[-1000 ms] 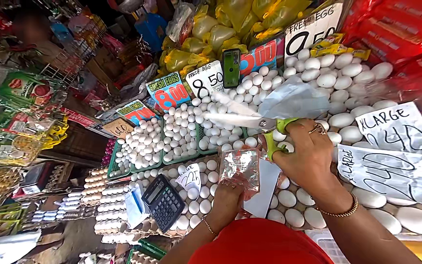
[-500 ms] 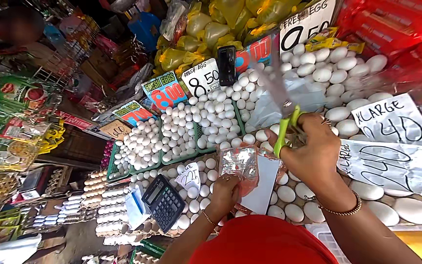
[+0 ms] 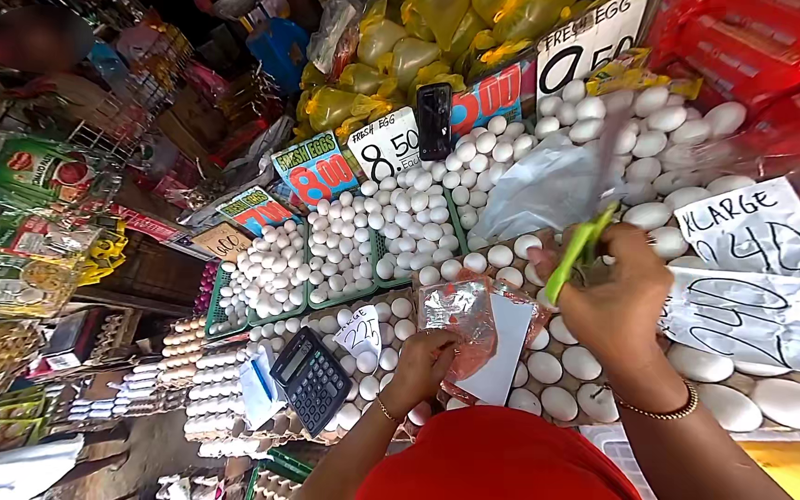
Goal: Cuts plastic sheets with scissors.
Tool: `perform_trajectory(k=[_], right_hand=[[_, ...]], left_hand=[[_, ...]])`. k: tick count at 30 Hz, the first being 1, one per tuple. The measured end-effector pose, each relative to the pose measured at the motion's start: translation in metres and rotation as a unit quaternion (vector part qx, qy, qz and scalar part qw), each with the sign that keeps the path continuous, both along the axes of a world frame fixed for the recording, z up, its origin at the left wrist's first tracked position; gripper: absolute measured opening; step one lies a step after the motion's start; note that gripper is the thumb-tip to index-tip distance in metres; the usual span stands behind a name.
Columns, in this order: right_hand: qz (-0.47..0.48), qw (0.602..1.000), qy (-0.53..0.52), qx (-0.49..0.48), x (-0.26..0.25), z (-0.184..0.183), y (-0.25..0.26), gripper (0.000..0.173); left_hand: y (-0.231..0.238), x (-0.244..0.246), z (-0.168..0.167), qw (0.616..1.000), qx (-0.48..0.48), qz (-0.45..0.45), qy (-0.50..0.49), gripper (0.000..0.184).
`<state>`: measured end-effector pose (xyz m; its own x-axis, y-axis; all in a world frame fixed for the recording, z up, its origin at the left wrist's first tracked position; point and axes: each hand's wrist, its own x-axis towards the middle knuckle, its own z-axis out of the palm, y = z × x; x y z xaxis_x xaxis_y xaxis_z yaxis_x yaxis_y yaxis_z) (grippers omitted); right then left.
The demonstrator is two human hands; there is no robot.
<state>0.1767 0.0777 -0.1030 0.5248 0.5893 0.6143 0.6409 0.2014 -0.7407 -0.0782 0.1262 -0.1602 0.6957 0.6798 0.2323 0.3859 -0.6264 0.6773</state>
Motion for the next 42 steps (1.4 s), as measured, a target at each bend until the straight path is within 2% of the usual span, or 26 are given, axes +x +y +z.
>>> perform_trajectory(k=[2,4,7,10,12,14,17,22,28,31,35,37,39,42], right_hand=[[0.041,0.999,-0.017,-0.030,-0.010,-0.008,-0.001,0.042],[0.137,0.986,0.012,-0.095,-0.018,-0.019,-0.004,0.042],[0.309,0.927,0.033,-0.209,-0.032,-0.031,-0.008,0.048],[0.398,0.871,-0.011,-0.288,-0.047,-0.039,-0.009,0.058],[0.381,0.879,-0.037,-0.283,-0.056,-0.047,-0.009,0.056],[0.324,0.910,-0.042,-0.256,-0.064,-0.055,-0.008,0.052],[0.249,0.930,-0.012,-0.269,-0.067,-0.058,-0.004,0.045],[0.201,0.924,0.020,-0.324,-0.065,-0.064,0.001,0.042],[0.184,0.904,0.023,-0.386,-0.063,-0.060,0.003,0.045],[0.201,0.908,0.060,-0.362,-0.057,-0.060,0.002,0.043],[0.279,0.914,0.168,-0.242,-0.045,-0.062,-0.002,0.047],[0.343,0.891,0.237,-0.179,-0.042,-0.057,-0.005,0.048],[0.408,0.852,0.294,-0.143,-0.040,-0.049,-0.008,0.051],[0.471,0.811,0.323,-0.124,-0.043,-0.038,-0.008,0.056]], left_hand=[[0.000,0.001,0.000,1.000,-0.023,0.007,-0.003,0.016],[0.001,0.004,0.000,0.999,-0.028,0.012,-0.013,0.015],[-0.002,0.007,0.005,0.999,-0.020,0.022,-0.023,0.018],[-0.010,0.010,0.011,0.996,-0.006,0.084,-0.022,0.018],[-0.013,0.009,0.016,0.994,-0.048,0.098,-0.026,0.019],[-0.011,0.007,0.018,0.992,-0.083,0.062,-0.071,0.017],[-0.013,0.005,0.027,0.987,-0.108,0.038,-0.113,0.018],[-0.014,-0.006,0.051,0.972,-0.093,0.037,-0.212,0.018],[0.001,-0.031,0.106,0.918,-0.032,0.070,-0.390,0.015],[0.002,-0.043,0.129,0.893,-0.008,0.127,-0.432,0.011],[0.003,-0.041,0.125,0.923,-0.054,0.118,-0.363,0.013],[0.004,-0.032,0.114,0.928,-0.104,0.102,-0.343,0.014],[0.004,-0.024,0.105,0.932,-0.139,0.092,-0.322,0.015],[0.006,-0.012,0.101,0.939,-0.172,0.107,-0.277,0.016]])
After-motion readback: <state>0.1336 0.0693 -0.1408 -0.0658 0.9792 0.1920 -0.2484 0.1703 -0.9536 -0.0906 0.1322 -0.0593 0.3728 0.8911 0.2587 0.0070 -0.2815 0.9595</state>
